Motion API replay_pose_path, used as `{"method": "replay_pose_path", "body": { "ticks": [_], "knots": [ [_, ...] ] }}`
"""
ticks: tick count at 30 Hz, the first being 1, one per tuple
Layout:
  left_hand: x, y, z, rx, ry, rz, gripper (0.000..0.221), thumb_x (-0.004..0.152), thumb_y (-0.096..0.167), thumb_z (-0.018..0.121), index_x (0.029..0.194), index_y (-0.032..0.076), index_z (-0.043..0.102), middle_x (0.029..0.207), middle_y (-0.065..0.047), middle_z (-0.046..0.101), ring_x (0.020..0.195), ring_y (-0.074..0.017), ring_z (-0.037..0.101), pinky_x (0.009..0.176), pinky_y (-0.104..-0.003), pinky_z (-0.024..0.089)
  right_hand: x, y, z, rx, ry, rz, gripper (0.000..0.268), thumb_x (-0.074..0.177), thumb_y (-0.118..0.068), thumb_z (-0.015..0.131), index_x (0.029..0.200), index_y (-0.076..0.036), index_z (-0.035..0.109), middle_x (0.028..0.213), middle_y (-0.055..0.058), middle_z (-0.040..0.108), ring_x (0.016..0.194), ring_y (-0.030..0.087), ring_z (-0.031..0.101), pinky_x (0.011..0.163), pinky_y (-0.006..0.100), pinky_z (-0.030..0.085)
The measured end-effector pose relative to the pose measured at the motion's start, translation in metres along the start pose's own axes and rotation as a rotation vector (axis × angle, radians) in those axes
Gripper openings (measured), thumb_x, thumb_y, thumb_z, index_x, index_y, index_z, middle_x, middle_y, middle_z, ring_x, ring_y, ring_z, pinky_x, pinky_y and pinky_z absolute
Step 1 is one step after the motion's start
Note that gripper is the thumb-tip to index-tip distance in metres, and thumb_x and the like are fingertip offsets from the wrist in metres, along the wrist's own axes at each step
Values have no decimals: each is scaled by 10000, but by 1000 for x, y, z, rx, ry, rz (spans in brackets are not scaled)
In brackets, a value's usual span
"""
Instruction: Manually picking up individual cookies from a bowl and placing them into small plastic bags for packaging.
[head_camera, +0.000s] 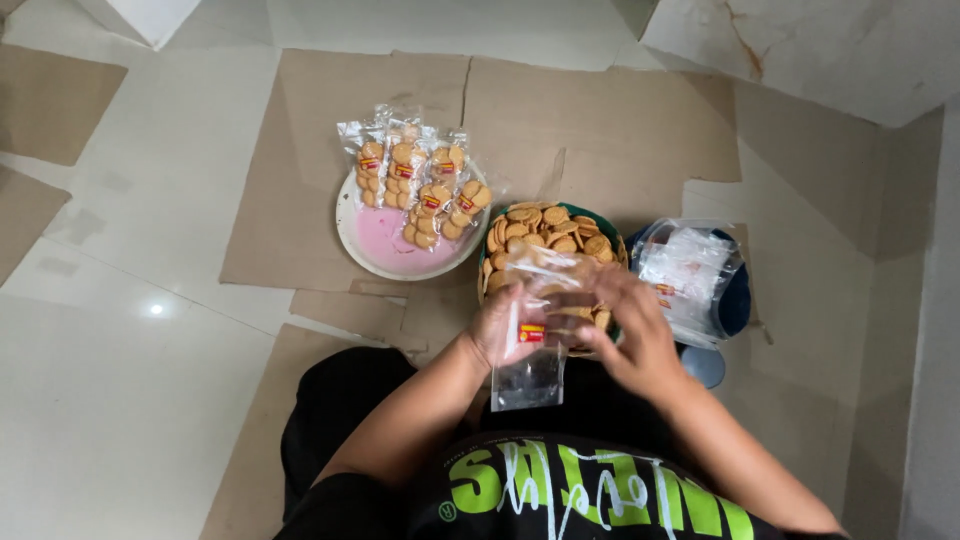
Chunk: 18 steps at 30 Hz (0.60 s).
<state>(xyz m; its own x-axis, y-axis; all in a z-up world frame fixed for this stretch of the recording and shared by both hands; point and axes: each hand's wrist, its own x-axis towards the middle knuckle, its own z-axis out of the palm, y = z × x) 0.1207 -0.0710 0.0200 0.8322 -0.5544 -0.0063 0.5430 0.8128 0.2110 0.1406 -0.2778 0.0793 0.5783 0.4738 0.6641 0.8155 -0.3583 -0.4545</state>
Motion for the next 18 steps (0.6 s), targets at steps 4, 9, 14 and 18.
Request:
{"method": "replay_pose_path", "body": {
  "ticks": [4, 9, 14, 18],
  "knots": [
    [-3, -10, -3, 163, -131, -65, 908, 832, 569, 742, 1584, 166, 431, 1243, -101, 657, 1246, -371, 622, 1030, -602, 500, 33, -10, 6, -83, -9, -55, 710, 816, -235, 840, 1401, 61, 569, 1210, 265, 607, 1177, 523, 590, 977, 594, 499],
    [-8, -15, -30, 33, -77, -88, 1086, 826, 942, 429, 1525, 112, 473, 1187, -163, 657, 1189, -320, 628, 1099, -551, 443, 18, -10, 31, -56, -29, -66, 522, 832, -141, 807, 1312, 6, 667, 1103, 182, 667, 974, 428, 686, 808, 496, 580],
    [-16, -10, 7, 164, 55, -77, 915, 839, 854, 535, 1439, 166, 577, 1009, -8, 575, 1046, -223, 604, 1019, -468, 468, 16, -15, 32, -144, 56, -147, 418, 827, -161, 829, 1206, -32, 706, 1106, 143, 647, 987, 396, 678, 813, 499, 561],
    [-16, -9, 15, 206, -4, -49, 709, 889, 635, 678, 1400, 154, 577, 1045, -13, 615, 980, -145, 628, 988, -473, 523, 26, -28, 25, -104, -65, -133, 190, 817, -159, 838, 952, -70, 739, 875, 88, 698, 1151, 355, 656, 1228, 618, 156]
  ]
}}
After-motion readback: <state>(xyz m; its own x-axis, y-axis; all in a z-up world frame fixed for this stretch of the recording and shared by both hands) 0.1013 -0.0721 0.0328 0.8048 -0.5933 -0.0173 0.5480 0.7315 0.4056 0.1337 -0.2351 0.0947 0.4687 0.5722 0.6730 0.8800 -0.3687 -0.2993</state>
